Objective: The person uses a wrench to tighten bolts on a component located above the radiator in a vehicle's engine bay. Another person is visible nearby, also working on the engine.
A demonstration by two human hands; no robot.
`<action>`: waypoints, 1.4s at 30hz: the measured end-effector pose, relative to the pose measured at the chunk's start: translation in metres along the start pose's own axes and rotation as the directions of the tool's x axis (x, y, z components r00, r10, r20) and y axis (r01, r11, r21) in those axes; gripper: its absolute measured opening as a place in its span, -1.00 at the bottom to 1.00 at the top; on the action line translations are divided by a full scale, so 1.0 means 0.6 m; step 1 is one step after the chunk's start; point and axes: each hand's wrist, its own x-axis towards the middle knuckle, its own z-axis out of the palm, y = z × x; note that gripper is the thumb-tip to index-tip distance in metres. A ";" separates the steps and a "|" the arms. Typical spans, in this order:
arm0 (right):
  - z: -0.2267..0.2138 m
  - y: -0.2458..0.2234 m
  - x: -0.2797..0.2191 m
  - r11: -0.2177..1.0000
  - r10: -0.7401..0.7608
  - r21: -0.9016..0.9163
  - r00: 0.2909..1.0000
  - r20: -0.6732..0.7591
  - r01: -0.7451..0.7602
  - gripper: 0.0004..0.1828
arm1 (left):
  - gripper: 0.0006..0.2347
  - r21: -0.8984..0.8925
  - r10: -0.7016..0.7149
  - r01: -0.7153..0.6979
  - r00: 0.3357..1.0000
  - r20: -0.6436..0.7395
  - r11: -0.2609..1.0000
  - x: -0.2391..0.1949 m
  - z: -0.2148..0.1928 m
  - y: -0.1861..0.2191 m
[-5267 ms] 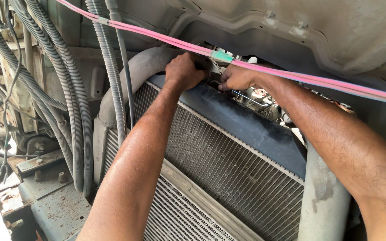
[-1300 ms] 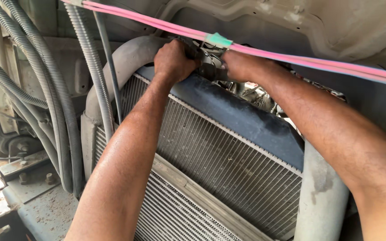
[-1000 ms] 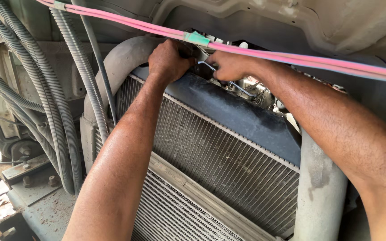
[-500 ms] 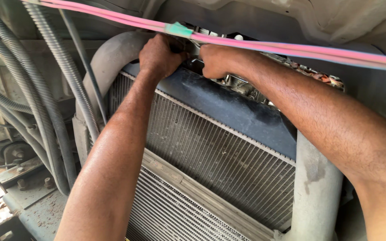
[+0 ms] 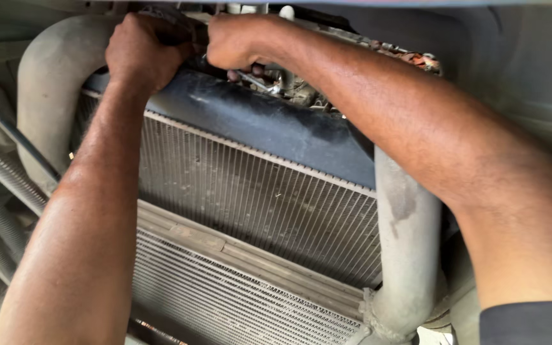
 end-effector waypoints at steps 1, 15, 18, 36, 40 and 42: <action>0.001 -0.002 -0.002 1.000 -0.022 -0.008 0.999 -0.024 0.022 -0.80 | -0.70 -0.009 -0.011 0.011 1.000 0.005 1.000 0.000 -0.003 -0.001; -0.002 0.002 0.008 0.979 0.019 0.206 0.998 -0.062 -0.006 -0.83 | -0.77 0.002 -0.073 0.073 0.997 0.024 0.997 -0.007 -0.013 0.018; -0.001 -0.004 0.003 0.964 0.036 0.264 0.997 -0.074 -0.015 -0.81 | -0.77 0.005 -0.085 0.085 0.995 0.041 0.996 -0.006 -0.014 0.020; 0.005 -0.016 -0.010 0.956 0.087 0.282 0.996 -0.031 -0.075 -0.75 | -0.78 -0.013 -0.056 0.056 0.998 0.011 0.998 -0.006 -0.009 0.015; 0.002 -0.017 -0.011 0.933 0.059 0.354 0.998 0.028 -0.065 -0.74 | -0.80 -0.025 -0.057 0.058 0.998 0.007 0.998 -0.007 -0.011 0.019; 0.002 -0.018 -0.007 0.909 0.090 0.401 0.993 0.072 -0.112 -0.78 | -0.80 -0.024 -0.043 0.042 0.999 -0.006 0.999 -0.007 -0.013 0.019</action>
